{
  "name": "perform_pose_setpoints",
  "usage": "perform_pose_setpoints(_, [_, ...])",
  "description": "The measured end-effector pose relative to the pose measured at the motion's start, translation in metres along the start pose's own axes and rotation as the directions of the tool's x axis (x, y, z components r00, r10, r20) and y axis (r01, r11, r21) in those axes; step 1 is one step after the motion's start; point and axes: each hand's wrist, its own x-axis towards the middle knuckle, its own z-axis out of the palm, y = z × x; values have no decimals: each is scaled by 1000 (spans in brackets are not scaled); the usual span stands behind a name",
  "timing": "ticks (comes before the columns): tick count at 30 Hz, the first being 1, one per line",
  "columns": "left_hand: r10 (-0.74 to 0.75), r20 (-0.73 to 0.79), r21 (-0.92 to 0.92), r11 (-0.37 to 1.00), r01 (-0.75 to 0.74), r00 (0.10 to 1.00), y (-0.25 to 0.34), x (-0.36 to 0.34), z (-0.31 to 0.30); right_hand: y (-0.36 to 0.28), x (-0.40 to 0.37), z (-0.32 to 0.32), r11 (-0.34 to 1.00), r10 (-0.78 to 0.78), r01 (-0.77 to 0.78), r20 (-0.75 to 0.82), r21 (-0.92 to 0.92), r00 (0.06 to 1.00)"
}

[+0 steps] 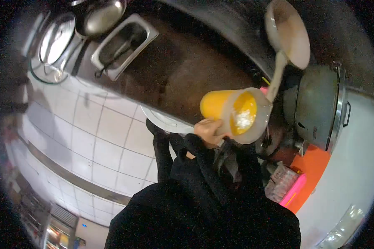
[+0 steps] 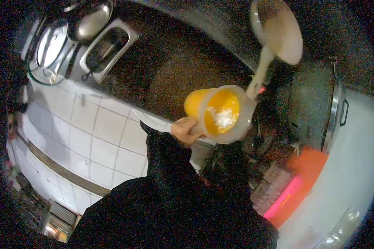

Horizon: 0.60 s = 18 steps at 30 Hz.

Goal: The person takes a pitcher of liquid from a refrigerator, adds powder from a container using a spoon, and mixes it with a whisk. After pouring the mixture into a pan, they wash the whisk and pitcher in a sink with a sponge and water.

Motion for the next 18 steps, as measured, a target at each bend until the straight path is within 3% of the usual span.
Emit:
perform_pose_setpoints(2, [-132,-42,52,990,134,990,5,-6,-2,19,-10,11,997,78,-78,3,20,997])
perform_pose_setpoints(3, [-108,-10,73,991,108,994,9,-8,-4,25,-10,14,993,113,-113,-1,26,994])
perform_pose_setpoints(5, [-196,-221,127,965,228,955,21,-14,1,25,-14,16,974,215,-218,-49,-65,975])
perform_pose_setpoints(6, [-212,-248,73,969,237,945,19,-17,2,16,-8,18,952,267,-277,-88,-134,960])
perform_pose_setpoints(8, [-278,-244,115,943,312,929,18,-23,5,9,1,10,930,355,-348,47,-115,934])
perform_pose_setpoints(9, [-259,-224,136,946,294,939,17,-22,6,18,6,16,926,370,-366,43,-88,928])
perform_pose_setpoints(11, [-258,-287,177,932,315,923,16,-23,1,27,11,34,895,334,-295,63,-335,940])
perform_pose_setpoints(15, [-326,-216,238,897,373,920,26,-11,-13,-9,15,11,921,380,-351,197,-168,904])
perform_pose_setpoints(17, [-374,-200,203,888,412,906,25,-4,-19,-5,18,10,832,546,-484,246,-270,801])
perform_pose_setpoints(18, [-426,-182,154,878,453,886,24,-6,-22,-4,13,4,834,544,-482,257,-267,799])
